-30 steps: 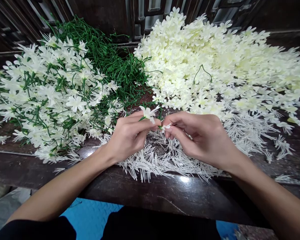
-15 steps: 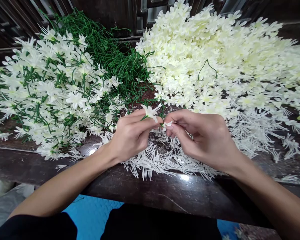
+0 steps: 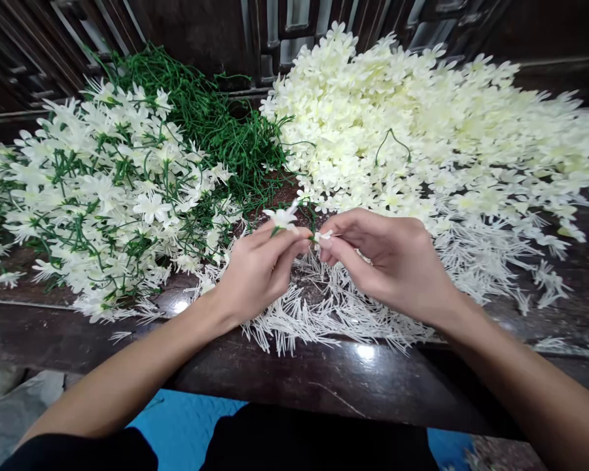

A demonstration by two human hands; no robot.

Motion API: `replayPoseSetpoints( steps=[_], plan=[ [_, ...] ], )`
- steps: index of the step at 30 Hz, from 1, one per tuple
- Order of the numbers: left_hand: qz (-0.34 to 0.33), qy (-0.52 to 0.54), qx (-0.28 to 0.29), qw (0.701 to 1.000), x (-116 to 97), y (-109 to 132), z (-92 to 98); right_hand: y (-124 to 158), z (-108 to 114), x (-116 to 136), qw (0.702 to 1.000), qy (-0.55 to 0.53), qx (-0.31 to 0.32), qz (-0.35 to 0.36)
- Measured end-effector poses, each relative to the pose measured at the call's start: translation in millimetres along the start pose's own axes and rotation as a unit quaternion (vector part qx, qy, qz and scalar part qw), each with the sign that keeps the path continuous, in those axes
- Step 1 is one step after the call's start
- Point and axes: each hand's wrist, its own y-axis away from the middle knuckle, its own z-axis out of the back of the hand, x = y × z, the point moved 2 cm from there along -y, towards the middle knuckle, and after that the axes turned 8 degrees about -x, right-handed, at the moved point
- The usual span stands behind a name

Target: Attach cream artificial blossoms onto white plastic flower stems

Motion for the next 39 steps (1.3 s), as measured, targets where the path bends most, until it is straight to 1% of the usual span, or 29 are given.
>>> replayPoseSetpoints(
  steps=[3,5,6,10,13,17,21,23,27,29,32,36,39],
  plan=[
    [0.085,0.064,0.005,0.994,-0.9,-3.9,1.9,-3.2,6.1,-2.3,0.999,-0.052,-0.002,-0.011],
    [0.112,0.086,0.011,0.990,-1.2,-5.1,3.0,-4.3,8.2,-3.8,0.998,-0.062,-0.004,-0.010],
    [0.115,0.090,0.013,0.989,-1.3,-5.4,3.4,-4.6,8.9,-4.3,0.998,-0.066,-0.007,-0.009],
    [0.090,0.075,0.002,0.993,-2.7,-5.5,4.9,-5.5,10.3,-5.6,0.996,-0.087,-0.003,-0.019],
    [0.072,0.074,-0.009,0.995,-4.2,-6.1,5.6,-6.2,11.4,-5.1,0.992,-0.117,0.011,-0.034],
    [0.056,0.059,-0.007,0.997,-4.9,-6.3,5.6,-6.7,11.2,-1.4,0.990,-0.135,0.034,-0.012],
    [0.030,0.048,-0.022,0.998,-5.5,-5.7,5.4,-6.1,10.6,0.5,0.995,-0.102,-0.001,0.002],
    [0.033,0.055,-0.024,0.998,-5.7,-5.6,5.2,-6.0,10.4,-0.2,0.994,-0.105,-0.003,-0.004],
    [0.065,0.082,-0.012,0.995,-5.5,-5.6,5.0,-6.6,10.8,-1.3,0.993,-0.117,0.007,-0.003],
    [0.067,0.090,-0.014,0.994,-5.5,-5.4,5.3,-6.3,10.9,-1.4,0.993,-0.117,0.003,-0.004],
    [0.048,0.079,-0.019,0.996,-5.7,-4.8,5.3,-4.6,9.5,-1.7,0.993,-0.121,0.005,-0.007],
    [0.012,0.032,-0.027,0.999,-6.8,-3.2,5.1,-2.3,6.7,-3.7,0.990,-0.141,0.017,-0.016],
    [-0.012,0.023,-0.036,0.999,-8.2,-2.1,5.4,-1.9,5.9,-4.6,0.987,-0.156,0.011,-0.022]
  ],
)
